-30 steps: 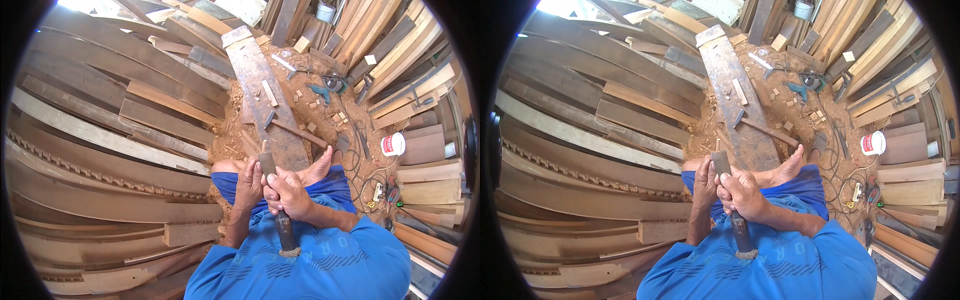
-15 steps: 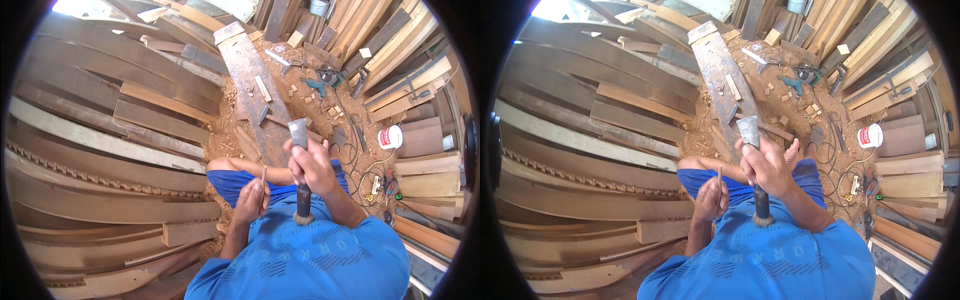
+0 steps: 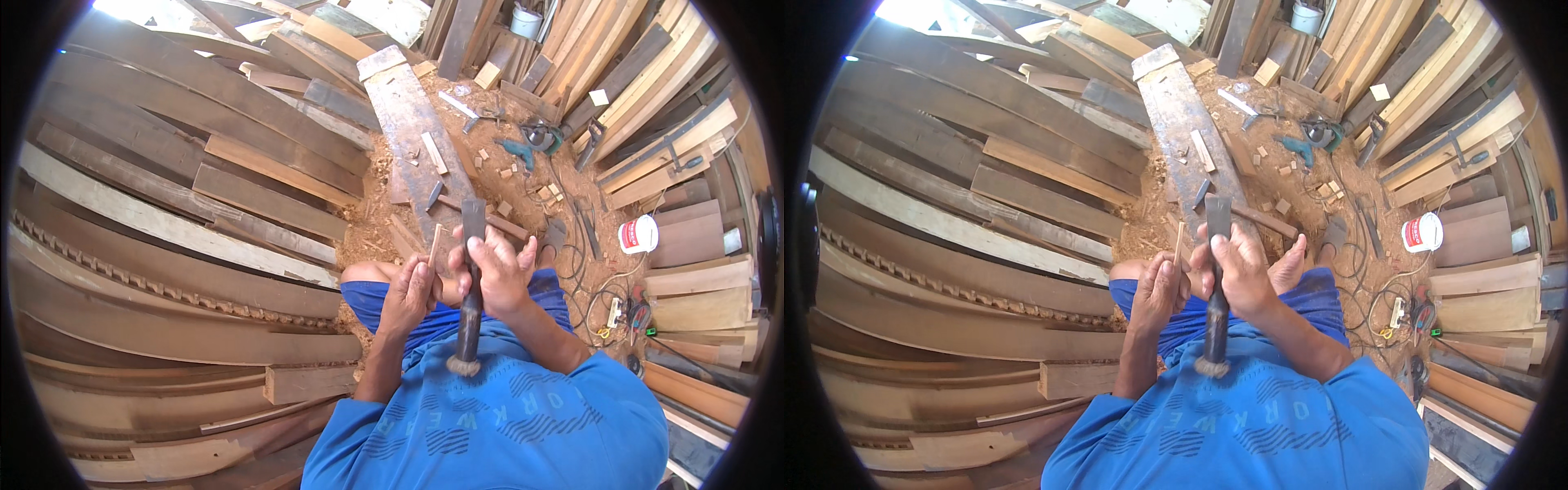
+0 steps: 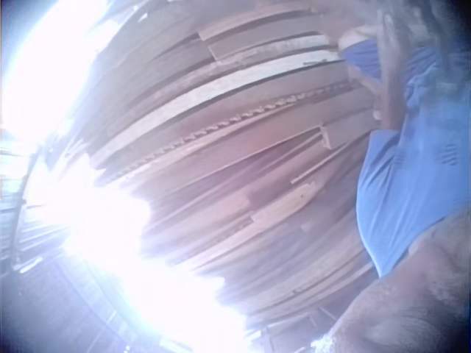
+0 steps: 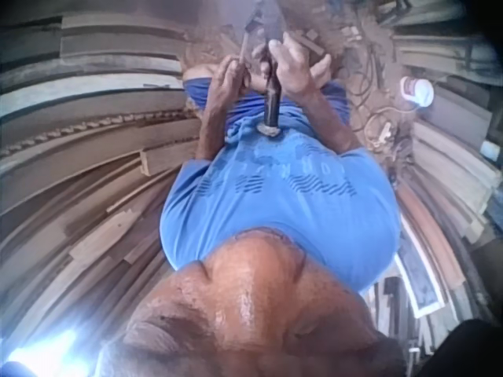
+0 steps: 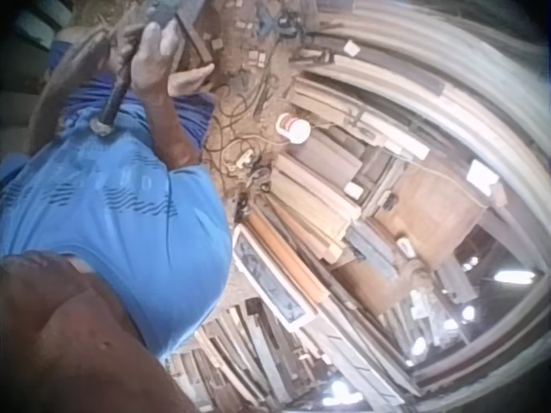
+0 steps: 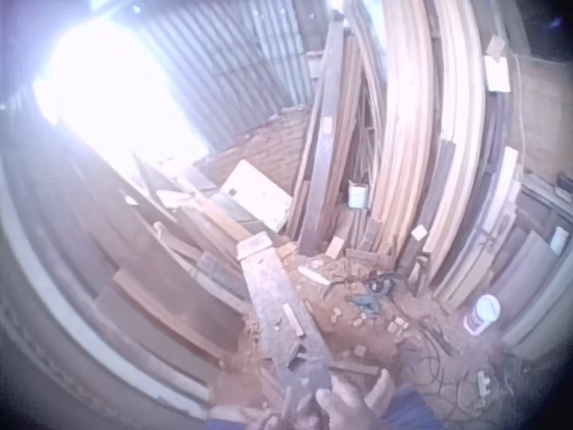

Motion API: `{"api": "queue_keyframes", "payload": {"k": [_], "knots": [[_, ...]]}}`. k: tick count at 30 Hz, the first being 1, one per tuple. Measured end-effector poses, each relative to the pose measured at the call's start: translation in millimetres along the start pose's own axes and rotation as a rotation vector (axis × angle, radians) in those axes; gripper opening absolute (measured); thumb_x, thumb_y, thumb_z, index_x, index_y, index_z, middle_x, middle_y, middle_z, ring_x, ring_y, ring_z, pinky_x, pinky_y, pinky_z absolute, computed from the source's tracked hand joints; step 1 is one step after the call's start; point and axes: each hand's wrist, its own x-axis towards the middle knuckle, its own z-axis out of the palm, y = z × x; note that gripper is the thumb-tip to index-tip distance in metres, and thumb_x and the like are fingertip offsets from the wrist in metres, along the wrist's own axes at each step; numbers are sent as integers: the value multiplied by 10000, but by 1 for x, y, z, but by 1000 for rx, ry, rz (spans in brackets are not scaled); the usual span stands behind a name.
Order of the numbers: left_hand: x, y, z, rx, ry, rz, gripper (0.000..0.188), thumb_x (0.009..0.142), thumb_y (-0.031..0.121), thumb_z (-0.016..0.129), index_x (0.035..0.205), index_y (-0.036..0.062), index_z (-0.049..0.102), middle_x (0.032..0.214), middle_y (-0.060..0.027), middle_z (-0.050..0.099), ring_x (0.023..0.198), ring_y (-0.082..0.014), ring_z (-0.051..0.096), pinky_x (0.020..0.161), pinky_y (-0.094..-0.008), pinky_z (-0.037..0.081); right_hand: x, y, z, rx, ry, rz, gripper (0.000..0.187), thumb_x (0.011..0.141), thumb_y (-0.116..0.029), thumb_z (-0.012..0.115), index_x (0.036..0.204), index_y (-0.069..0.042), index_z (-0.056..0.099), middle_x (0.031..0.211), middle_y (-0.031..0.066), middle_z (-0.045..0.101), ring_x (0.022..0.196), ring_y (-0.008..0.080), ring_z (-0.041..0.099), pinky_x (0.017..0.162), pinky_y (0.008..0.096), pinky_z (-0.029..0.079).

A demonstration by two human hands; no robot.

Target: The person uses a hammer and chisel to carve a small wooden piece placed on a larger beam while sitting on the floor.

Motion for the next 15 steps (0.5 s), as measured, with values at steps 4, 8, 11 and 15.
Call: {"api": "queue_keyframes", "payload": {"k": [4,8,11,15], "knots": [[14,-3,-9,255,152,167,291,1056,252,382,1107,21,550,734,-24,575,613,-111,545,537,-247,444,-21,9,24,207,-171,288,195,1017,-220,417,1073,-39,461,734,54,549,475,87,486,444,246,461],[9,4,-19,565,216,288,257,1037,194,433,1135,1,572,870,-113,633,789,-222,630,683,-339,497,-25,8,33,167,-248,362,205,1016,-256,426,1053,-56,443,704,12,473,465,70,434,449,252,446],[8,6,-16,651,179,385,229,1025,166,449,1126,5,579,868,-144,632,770,-261,633,673,-349,496,-28,1,34,138,-248,353,226,1016,-273,429,1043,-49,441,683,4,440,453,62,409,444,250,442],[5,16,-5,681,125,514,203,1011,130,462,1120,6,581,867,-147,633,734,-290,637,649,-363,498,-33,-3,31,123,-225,291,223,1010,-264,422,1029,-44,449,658,1,455,450,63,427,439,248,445]]}}
